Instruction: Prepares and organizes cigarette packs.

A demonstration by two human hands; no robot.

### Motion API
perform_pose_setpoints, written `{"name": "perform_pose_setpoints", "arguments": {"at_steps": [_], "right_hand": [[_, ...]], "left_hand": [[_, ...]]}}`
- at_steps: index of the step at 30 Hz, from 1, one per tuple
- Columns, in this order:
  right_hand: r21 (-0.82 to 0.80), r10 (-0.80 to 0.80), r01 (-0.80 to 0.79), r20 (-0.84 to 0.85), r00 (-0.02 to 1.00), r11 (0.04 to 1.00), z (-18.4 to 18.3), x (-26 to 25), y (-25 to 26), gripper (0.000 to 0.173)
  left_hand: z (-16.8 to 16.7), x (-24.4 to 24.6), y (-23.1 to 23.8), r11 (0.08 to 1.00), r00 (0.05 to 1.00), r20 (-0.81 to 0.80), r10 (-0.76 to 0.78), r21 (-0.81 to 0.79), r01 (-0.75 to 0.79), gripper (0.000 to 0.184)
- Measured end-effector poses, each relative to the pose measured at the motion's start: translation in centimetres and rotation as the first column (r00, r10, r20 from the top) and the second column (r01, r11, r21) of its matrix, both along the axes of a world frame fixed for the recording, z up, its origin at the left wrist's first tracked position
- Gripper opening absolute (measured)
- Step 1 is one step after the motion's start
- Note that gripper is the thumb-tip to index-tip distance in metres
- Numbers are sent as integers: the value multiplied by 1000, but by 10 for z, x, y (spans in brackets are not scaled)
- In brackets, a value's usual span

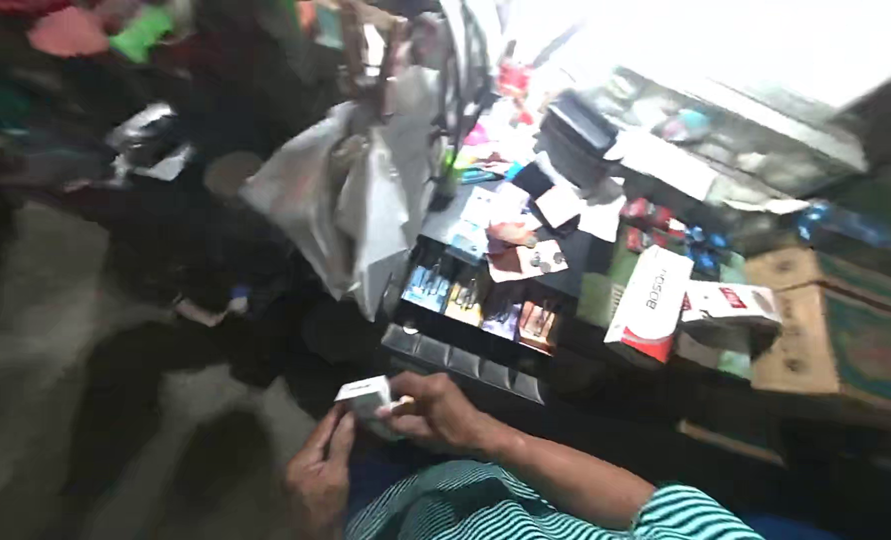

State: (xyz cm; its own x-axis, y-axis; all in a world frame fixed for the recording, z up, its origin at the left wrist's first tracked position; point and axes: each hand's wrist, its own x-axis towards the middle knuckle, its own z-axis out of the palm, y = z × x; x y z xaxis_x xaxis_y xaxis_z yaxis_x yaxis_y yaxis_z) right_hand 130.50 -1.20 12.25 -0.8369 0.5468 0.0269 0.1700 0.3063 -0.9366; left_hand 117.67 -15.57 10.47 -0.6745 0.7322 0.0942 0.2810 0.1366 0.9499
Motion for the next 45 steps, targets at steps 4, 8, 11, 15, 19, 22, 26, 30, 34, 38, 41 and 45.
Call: {"name": "perform_pose_setpoints", "arguments": {"at_steps": [4, 8, 11, 15, 19, 22, 26, 30, 34, 38, 41, 45], "right_hand": [[103, 41, -44, 34, 999, 994, 9, -28, -12, 30], [204, 29, -20, -40, 999, 979, -4, -75, -28, 31], [212, 47, -37, -42, 998, 977, -9, -130, -49, 29], [262, 144, -133, -23, 989, 956, -9, -207, -83, 26], [237, 243, -241, 22, 970, 941, -3, -282, -109, 25], [127, 276, -279, 41, 960, 952, -4, -326, -119, 28], [-171, 280, -274, 14, 960, 946, -11, -377, -120, 14], [-388, 271, -240, 28, 962, 890, -12, -427, -122, 4], [-405, 281, -230, 69, 957, 885, -17, -483, -116, 3], [-12, 376, -376, 104, 921, 926, -28, -539, -101, 21], [124, 445, -457, 111, 888, 881, -28, -584, -93, 23], [186, 475, -498, 157, 866, 847, -28, -635, -88, 23]], "left_hand": [[1, -24, -12, 994, 998, 27, 56, 97, -59, 25], [1, -76, -27, 986, 993, 85, 83, 139, -94, 27], [-8, -135, -52, 984, 997, 56, 55, 166, -64, 26], [-9, -213, -102, 996, 999, -37, 21, 90, -18, 26], [2, -275, -138, 997, 989, -129, 77, -16, -79, 27], [4, -309, -155, 988, 986, -116, 121, -77, -131, 28], [10, -351, -168, 977, 986, 28, 165, -141, -160, 28], [18, -395, -173, 972, 978, 62, 198, -137, -189, 27], [15, -452, -166, 962, 979, 45, 200, -197, -187, 26], [1, -509, -153, 930, 986, -44, 161, -329, -167, 25], [-18, -545, -148, 948, 950, -227, 214, -185, -258, 20], [-29, -585, -139, 924, 900, -336, 278, -162, -346, 19]]}}
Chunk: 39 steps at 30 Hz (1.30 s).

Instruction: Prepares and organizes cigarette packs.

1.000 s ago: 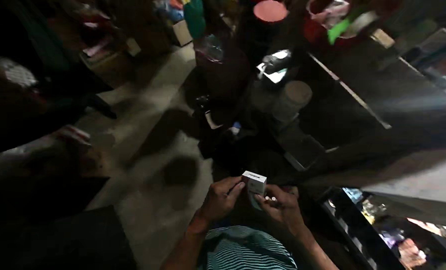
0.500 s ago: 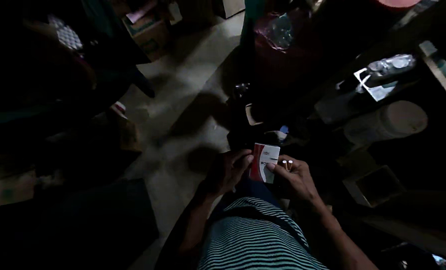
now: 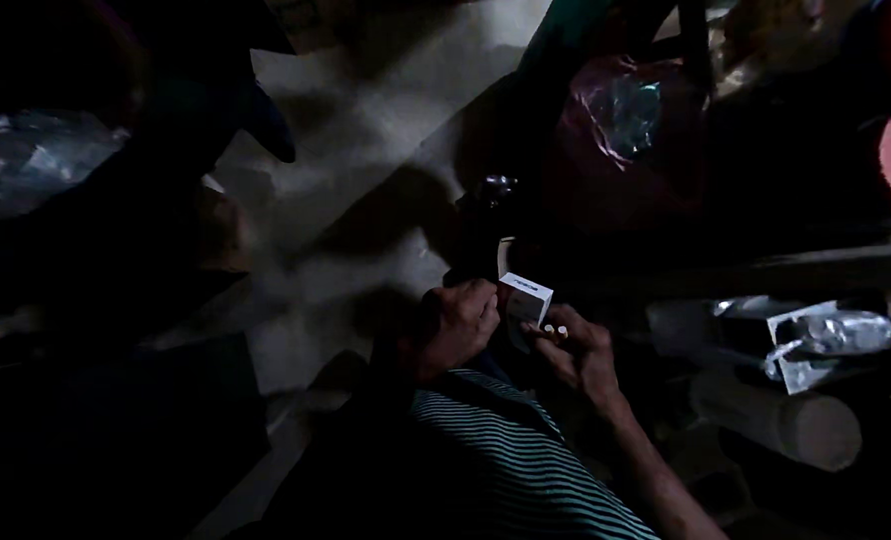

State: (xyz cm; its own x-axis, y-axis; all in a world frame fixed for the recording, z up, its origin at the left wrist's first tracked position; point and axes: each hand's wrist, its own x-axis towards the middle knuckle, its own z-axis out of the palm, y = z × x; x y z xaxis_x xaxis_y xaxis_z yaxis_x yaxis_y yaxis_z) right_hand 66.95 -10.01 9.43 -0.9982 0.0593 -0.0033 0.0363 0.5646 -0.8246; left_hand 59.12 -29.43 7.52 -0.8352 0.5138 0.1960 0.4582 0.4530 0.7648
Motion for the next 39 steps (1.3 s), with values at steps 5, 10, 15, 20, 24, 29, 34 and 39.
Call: {"name": "perform_pose_setpoints", "arguments": {"at_steps": [5, 10, 15, 20, 24, 29, 34, 39], "right_hand": [[-213, -43, 73, 143, 989, 974, 2, -68, -3, 16], [-366, -141, 230, 252, 957, 902, -7, -139, -25, 3], [-523, -50, 225, 326, 944, 822, -7, -196, -55, 7], [-449, 73, 155, 450, 890, 880, -8, -231, -68, 21], [-317, -78, 270, 506, 859, 909, -35, -238, -57, 27], [-336, -417, 640, 538, 732, 691, -54, -230, -29, 16], [-353, -655, 834, 516, 552, 424, -54, -238, 20, 8], [-379, -721, 829, 422, 550, 411, -44, -243, 64, 11]], "left_hand": [[-7, -79, -12, 993, 992, -85, -95, 67, 100, 16], [-23, -177, -36, 957, 967, 33, -254, 151, 246, 15], [-38, -266, -60, 940, 905, 284, -317, 220, 261, 13], [-28, -317, -34, 911, 686, 601, -410, 306, 277, 12], [-23, -325, 12, 821, 581, 591, -559, 494, 288, 17], [-23, -363, 67, 709, 507, 521, -687, 632, 312, 17], [-41, -404, 139, 659, 488, 447, -750, 566, 494, 16], [-54, -412, 195, 453, 361, 308, -880, 316, 834, 36]]}}
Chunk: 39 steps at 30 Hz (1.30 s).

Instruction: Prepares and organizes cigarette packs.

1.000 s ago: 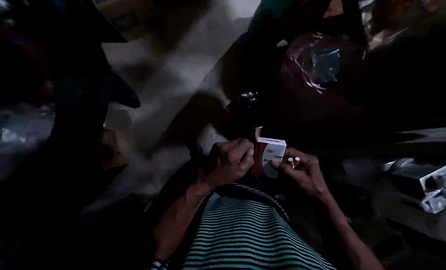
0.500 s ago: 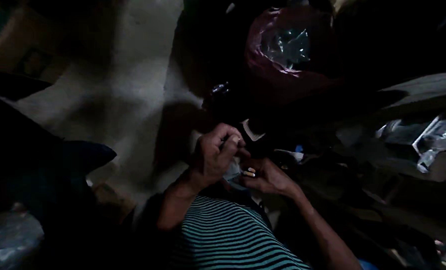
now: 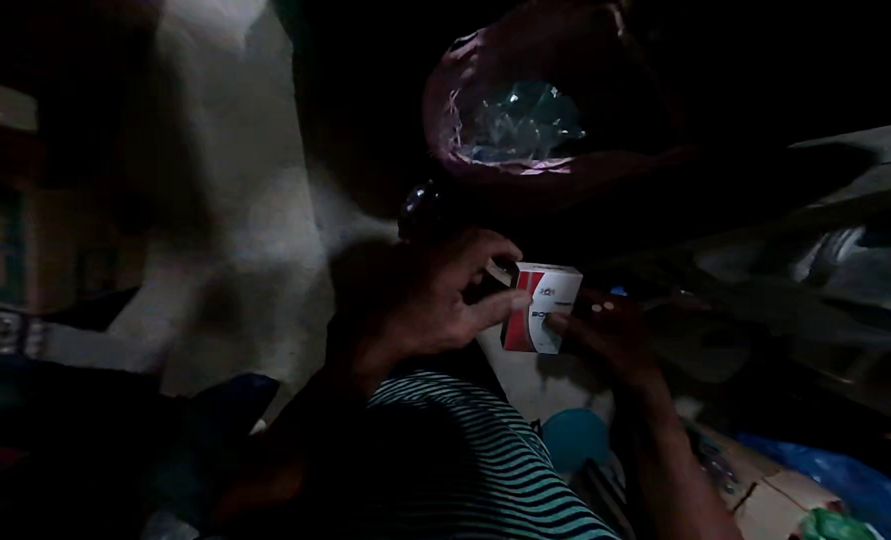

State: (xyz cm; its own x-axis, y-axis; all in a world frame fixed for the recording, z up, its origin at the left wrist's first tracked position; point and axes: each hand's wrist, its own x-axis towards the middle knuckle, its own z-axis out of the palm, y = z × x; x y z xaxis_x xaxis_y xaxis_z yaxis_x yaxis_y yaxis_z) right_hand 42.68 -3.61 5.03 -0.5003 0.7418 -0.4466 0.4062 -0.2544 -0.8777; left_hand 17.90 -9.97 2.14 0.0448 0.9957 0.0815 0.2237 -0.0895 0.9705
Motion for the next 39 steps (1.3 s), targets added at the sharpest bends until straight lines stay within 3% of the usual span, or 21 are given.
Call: {"name": "perform_pose_setpoints", "arguments": {"at_steps": [4, 10, 12, 14, 18, 19, 21, 23, 27, 30, 35, 39], "right_hand": [[47, 28, -34, 110, 994, 998, 8, -8, 17, 15], [-4, 5, -4, 191, 982, 1000, 19, -20, 14, 22], [-32, -82, 90, 200, 976, 995, 17, -22, 7, 23], [-44, -198, 214, 235, 951, 976, 13, -27, -2, 25], [-63, -370, 403, 289, 883, 913, 8, -49, -20, 23], [-55, -389, 424, 303, 870, 904, 8, -54, -25, 20], [-65, -403, 446, 326, 855, 893, 6, -59, -35, 17], [-83, -392, 449, 365, 844, 890, 4, -60, -42, 17], [-45, -302, 361, 457, 837, 931, 3, -56, -49, 24], [-16, -284, 325, 450, 847, 945, 3, -52, -45, 28], [-40, -386, 422, 332, 860, 906, 4, -49, -31, 20], [-64, -435, 456, 205, 877, 888, -1, -48, -33, 18]], "left_hand": [[-7, -12, 25, 972, 952, -215, -218, 46, 232, 38], [-12, -62, 60, 846, 824, -306, -478, 93, 525, 25], [-8, -77, 87, 859, 824, -343, -450, 84, 504, 23], [-13, -77, 123, 932, 884, -353, -305, 78, 353, 23], [-89, -46, 201, 957, 935, -305, -180, 164, 238, 22], [-109, -36, 217, 958, 918, -335, -213, 115, 264, 24], [-136, -19, 243, 933, 846, -394, -360, -174, 315, 30], [-134, -9, 261, 848, 817, -355, -453, -456, 272, 36], [-137, -7, 278, 852, 847, -369, -381, -496, 168, 45], [-105, -8, 285, 812, 844, -367, -392, -570, 130, 51], [-80, -18, 248, 948, 820, -498, -281, -277, 157, 51], [-87, -29, 241, 973, 882, -419, -216, -23, 228, 42]]}}
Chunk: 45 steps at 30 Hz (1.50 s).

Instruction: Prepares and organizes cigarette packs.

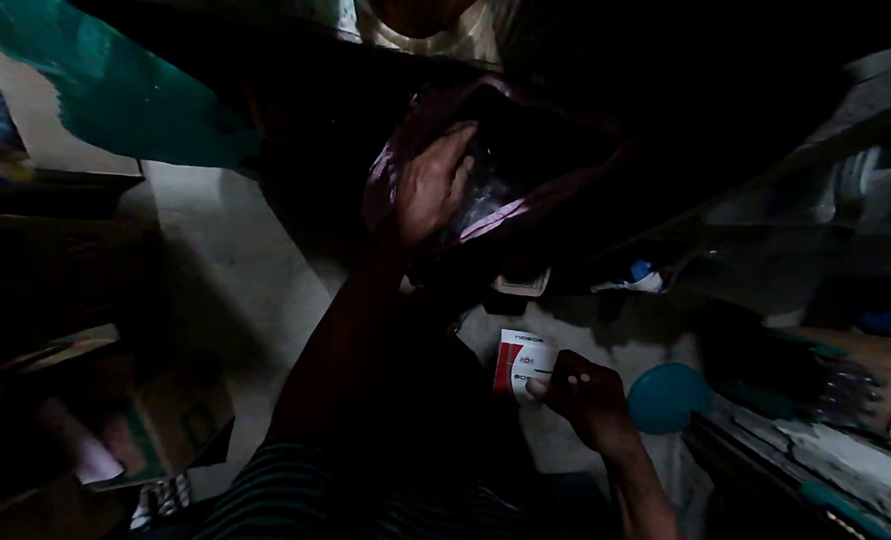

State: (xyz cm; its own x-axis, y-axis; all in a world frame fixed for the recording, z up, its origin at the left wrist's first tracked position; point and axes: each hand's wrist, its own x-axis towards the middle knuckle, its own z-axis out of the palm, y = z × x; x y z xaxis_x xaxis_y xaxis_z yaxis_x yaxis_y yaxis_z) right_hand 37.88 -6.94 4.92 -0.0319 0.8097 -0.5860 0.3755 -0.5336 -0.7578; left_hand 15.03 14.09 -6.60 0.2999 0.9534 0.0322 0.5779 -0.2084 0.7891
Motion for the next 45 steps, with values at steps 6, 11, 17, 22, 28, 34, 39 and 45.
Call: {"name": "perform_pose_setpoints", "arguments": {"at_steps": [6, 11, 17, 22, 28, 34, 39, 45], "right_hand": [[86, 72, -73, 13, 997, 994, -6, -5, -13, 23], [129, 55, -53, -14, 998, 990, -10, -8, -24, 24], [178, 56, -42, -78, 995, 983, -14, -10, -33, 24], [187, 73, -67, -26, 997, 980, -13, -10, -33, 24], [206, 63, -45, -84, 994, 978, -17, -8, -34, 24], [195, 53, -30, -114, 992, 980, -17, -5, -31, 22], [183, 64, -53, -54, 997, 982, -14, -4, -26, 23], [207, 61, -32, -138, 989, 978, -18, -10, -17, 22]], "left_hand": [[50, -13, 24, 980, 961, -192, -199, -24, 199, 53], [66, -25, 37, 978, 953, -219, -209, -28, 208, 56], [57, -18, 39, 972, 938, 324, -124, -152, 181, 40], [54, -18, 41, 964, 968, 4, -250, -92, 249, 53], [91, -1, 32, 978, 939, 318, -130, -117, 175, 23], [78, 12, 31, 967, 882, 470, -37, -206, 151, 20], [103, 4, 24, 984, 910, 411, 51, -174, 23, 16], [124, -9, 10, 999, 846, 531, 35, 1, -43, 14]]}}
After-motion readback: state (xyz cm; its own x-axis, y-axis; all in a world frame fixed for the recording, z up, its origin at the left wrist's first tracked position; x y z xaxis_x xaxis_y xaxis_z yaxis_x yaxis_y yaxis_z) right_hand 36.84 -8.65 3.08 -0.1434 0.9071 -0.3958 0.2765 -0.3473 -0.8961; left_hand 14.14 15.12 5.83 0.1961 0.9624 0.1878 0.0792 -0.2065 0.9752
